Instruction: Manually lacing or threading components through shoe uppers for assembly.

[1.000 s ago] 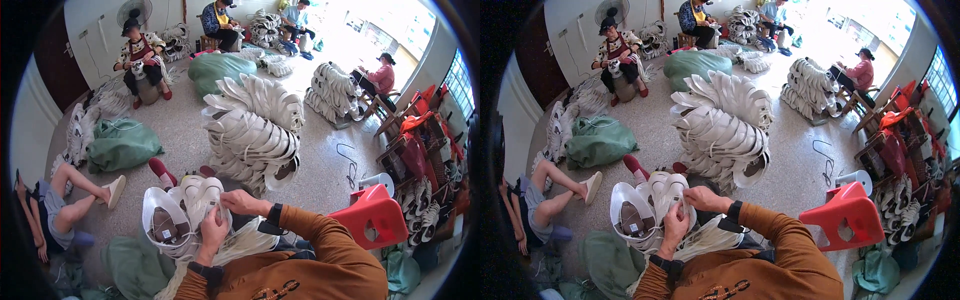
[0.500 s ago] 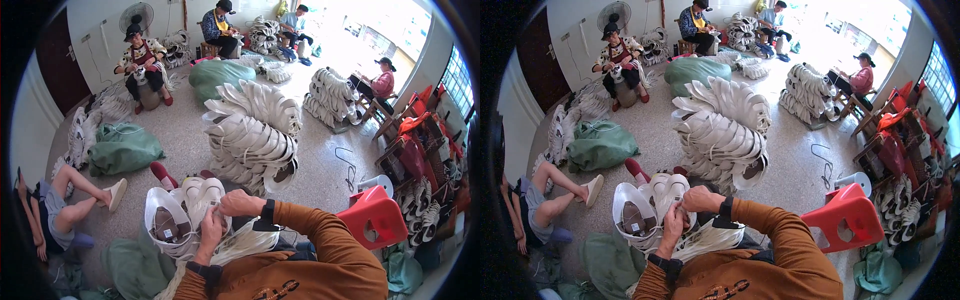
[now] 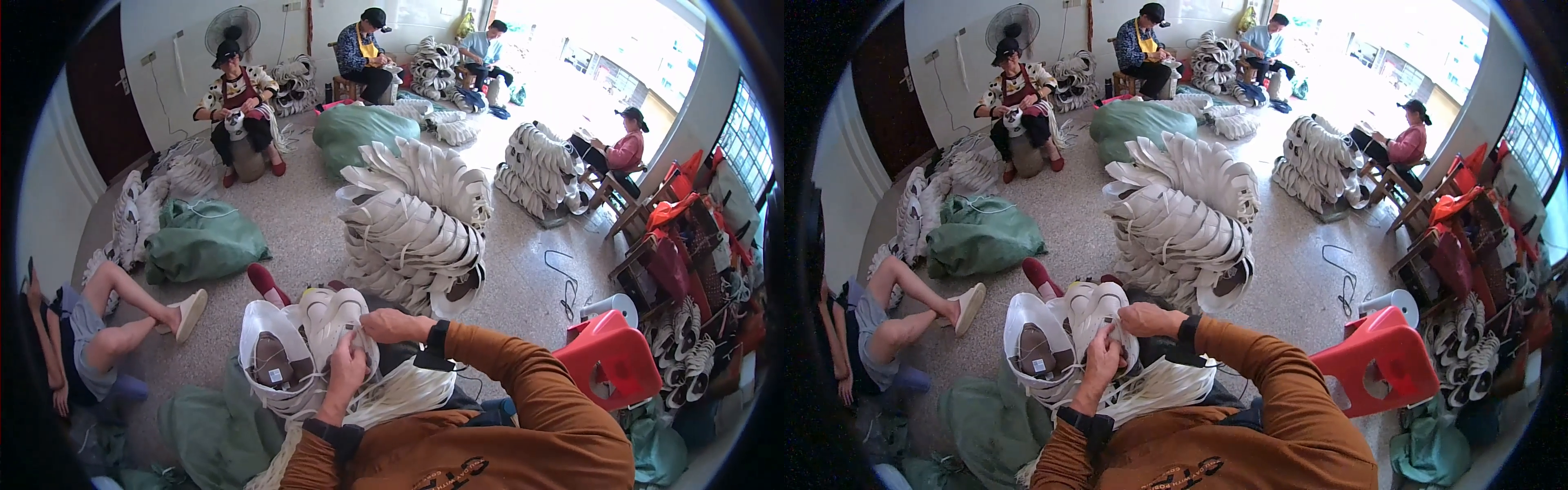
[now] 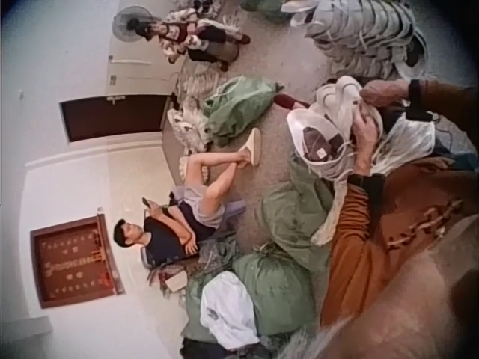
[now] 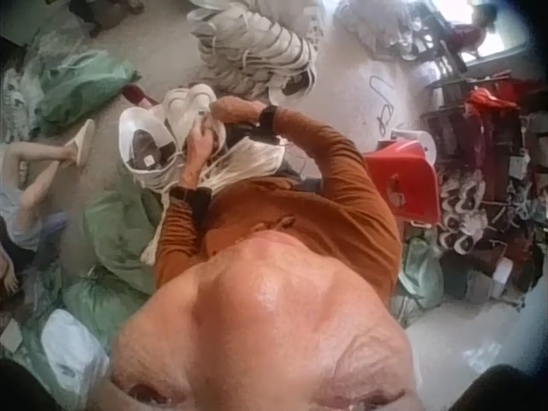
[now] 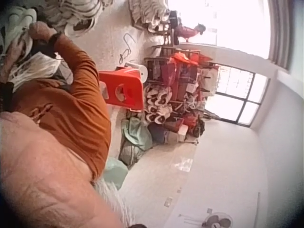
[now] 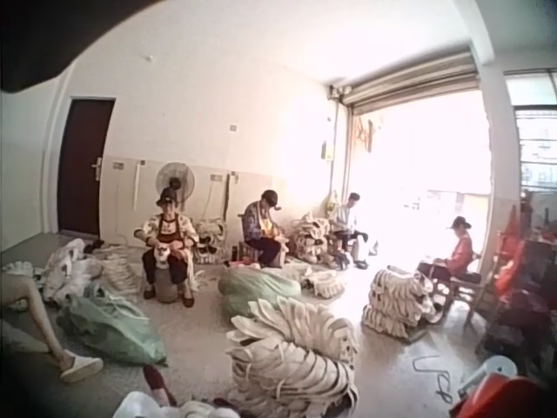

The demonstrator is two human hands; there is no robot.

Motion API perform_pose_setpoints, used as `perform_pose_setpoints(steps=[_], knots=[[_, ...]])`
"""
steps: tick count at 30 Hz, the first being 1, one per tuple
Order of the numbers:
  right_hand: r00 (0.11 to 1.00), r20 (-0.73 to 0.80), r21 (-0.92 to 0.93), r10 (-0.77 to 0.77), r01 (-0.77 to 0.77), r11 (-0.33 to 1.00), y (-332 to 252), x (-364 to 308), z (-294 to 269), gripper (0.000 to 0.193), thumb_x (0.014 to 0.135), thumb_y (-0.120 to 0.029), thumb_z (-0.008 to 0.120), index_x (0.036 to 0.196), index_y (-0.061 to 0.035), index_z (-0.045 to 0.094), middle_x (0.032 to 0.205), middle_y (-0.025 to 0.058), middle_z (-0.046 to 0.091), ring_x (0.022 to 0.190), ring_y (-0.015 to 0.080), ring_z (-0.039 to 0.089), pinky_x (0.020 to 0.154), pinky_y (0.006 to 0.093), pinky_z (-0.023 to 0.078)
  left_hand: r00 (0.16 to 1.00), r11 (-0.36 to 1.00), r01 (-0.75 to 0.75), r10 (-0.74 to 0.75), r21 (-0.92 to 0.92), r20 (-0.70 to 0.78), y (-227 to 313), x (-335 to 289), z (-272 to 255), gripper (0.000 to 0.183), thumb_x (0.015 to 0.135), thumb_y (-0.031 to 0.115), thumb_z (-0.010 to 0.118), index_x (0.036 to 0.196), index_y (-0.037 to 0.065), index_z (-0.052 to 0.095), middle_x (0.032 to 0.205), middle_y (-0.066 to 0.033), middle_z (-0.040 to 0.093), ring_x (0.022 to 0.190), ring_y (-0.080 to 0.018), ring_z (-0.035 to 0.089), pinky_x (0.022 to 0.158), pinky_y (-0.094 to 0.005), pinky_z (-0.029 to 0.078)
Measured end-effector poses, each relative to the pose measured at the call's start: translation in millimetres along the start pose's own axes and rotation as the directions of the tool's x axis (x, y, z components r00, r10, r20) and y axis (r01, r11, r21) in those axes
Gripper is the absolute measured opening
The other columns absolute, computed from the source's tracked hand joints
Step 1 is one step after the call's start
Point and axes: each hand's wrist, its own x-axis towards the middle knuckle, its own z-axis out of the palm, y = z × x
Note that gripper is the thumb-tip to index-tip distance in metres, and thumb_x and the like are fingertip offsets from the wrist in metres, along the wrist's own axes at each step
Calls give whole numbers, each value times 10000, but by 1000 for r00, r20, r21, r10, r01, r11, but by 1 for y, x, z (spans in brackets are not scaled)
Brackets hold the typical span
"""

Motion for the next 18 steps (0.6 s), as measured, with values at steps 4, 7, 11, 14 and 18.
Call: perform_pose_setpoints(steps=[4, 7, 11, 14, 18], knots=[[999, 35, 265, 9, -18, 964, -4, -2, -8, 169, 904, -156, 555, 840, 0, 554, 715, 178, 619, 681, 358, 665, 603, 449, 510, 997, 995, 71, -68, -66, 42, 0, 0, -7, 463, 923, 69, 487, 1356, -93, 455, 722, -97, 631, 524, -157, 608, 488, -291, 512], [998, 19, 187, -52, 47, 981, 0, -5, -6, 186, 915, -181, 562, 844, -8, 564, 698, 166, 610, 680, 331, 669, 600, 436, 509, 990, 988, 116, -107, -106, 87, 7, 1, -4, 469, 924, 60, 485, 1365, -91, 436, 734, -117, 641, 529, -172, 620, 483, -296, 522], [997, 18, 112, -76, 73, 991, 9, -7, 6, 200, 915, -196, 566, 849, -7, 570, 743, 167, 634, 706, 343, 680, 582, 454, 512, 995, 992, 79, -73, -96, 69, 11, 3, 4, 468, 924, 55, 479, 1369, -81, 426, 721, -117, 634, 517, -180, 620, 480, -303, 533], [980, 102, -14, 174, -173, 985, -24, 4, -14, 186, 908, -184, 562, 864, -4, 576, 771, 188, 649, 728, 382, 676, 584, 482, 510, 996, 984, 92, -89, -155, 28, -1, 2, -3, 468, 924, 51, 482, 1371, -77, 431, 720, -117, 633, 508, -187, 632, 467, -310, 528], [942, 38, -26, 333, -332, 943, -31, -5, -24, 181, 899, -185, 564, 861, -9, 589, 771, 214, 653, 739, 417, 664, 603, 512, 506, 995, 986, 71, -60, -151, 76, 1, 2, -3, 475, 937, 78, 469, 1386, -70, 429, 728, -118, 626, 502, -198, 643, 460, -317, 522]])
